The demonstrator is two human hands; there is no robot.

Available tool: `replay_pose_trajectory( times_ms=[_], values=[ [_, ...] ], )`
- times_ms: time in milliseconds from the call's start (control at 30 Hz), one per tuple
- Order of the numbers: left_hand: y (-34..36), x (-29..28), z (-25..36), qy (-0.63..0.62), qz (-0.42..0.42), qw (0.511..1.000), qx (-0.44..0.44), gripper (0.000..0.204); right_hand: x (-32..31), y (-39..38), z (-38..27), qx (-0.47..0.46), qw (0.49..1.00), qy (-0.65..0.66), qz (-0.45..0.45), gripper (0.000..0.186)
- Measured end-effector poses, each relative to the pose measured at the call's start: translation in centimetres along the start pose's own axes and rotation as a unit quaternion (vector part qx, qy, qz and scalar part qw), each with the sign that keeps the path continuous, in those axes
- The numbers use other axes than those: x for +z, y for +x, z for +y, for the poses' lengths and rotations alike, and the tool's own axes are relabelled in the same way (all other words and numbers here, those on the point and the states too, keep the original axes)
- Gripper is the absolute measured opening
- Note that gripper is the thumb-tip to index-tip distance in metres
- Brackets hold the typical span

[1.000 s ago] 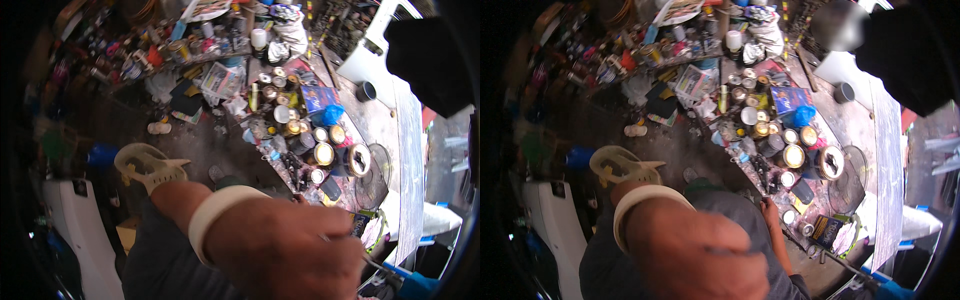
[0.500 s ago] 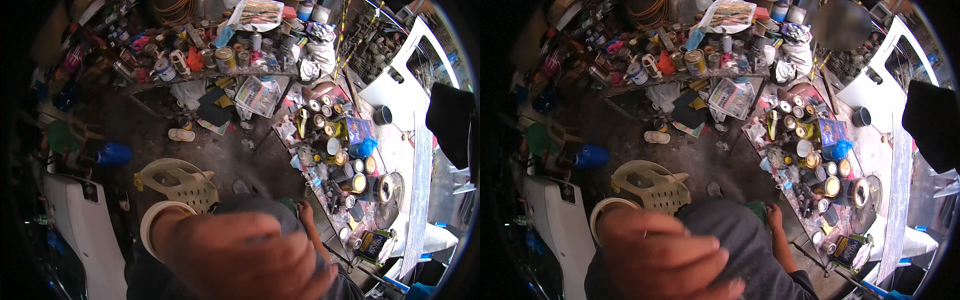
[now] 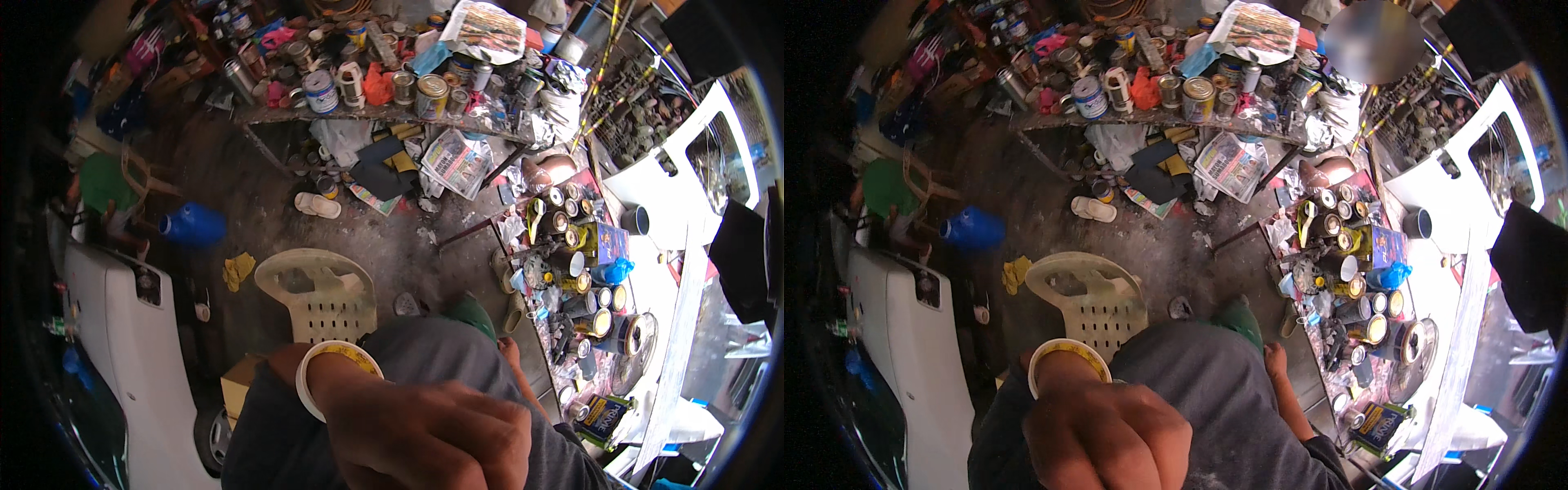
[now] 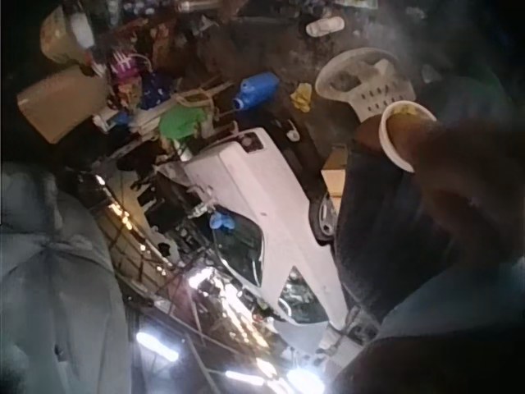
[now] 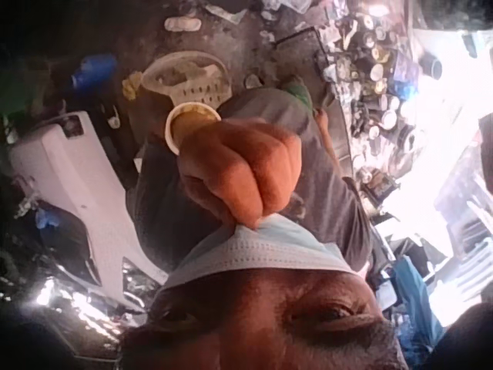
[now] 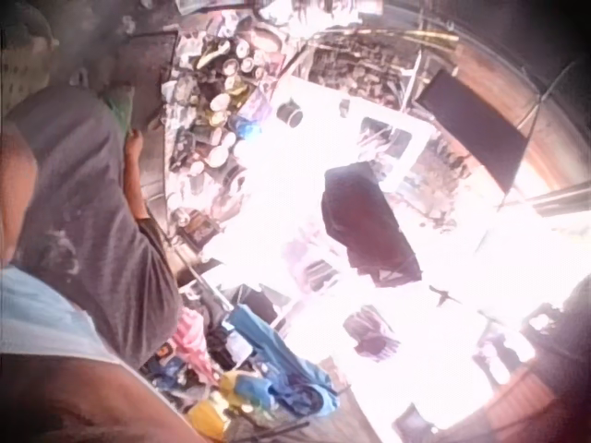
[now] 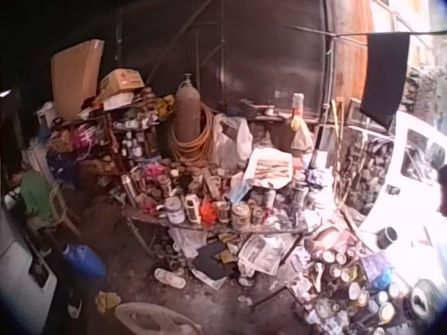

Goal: The person mixes paint by pouring liquid from a blue and yellow can into a small metal container, then uses a wooden stick to stir the mixture inside.

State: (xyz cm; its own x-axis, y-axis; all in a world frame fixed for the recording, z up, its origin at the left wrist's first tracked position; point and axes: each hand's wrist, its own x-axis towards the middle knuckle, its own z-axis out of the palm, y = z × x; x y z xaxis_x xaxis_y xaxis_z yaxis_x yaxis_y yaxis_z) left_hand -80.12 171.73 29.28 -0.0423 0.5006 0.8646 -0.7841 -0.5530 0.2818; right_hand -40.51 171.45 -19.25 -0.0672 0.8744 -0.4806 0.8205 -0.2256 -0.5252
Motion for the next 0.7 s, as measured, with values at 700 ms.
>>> replay_pose_trajectory(
  times_ms=[700],
  values=[
    [-1.7, -2.7, 3.2, 0.029, 0.052, 0.995, 0.079, 0.044, -1.2, 10.2, -10.9, -0.145, 0.972, -0.122, -0.135, 0.027]
  ],
)
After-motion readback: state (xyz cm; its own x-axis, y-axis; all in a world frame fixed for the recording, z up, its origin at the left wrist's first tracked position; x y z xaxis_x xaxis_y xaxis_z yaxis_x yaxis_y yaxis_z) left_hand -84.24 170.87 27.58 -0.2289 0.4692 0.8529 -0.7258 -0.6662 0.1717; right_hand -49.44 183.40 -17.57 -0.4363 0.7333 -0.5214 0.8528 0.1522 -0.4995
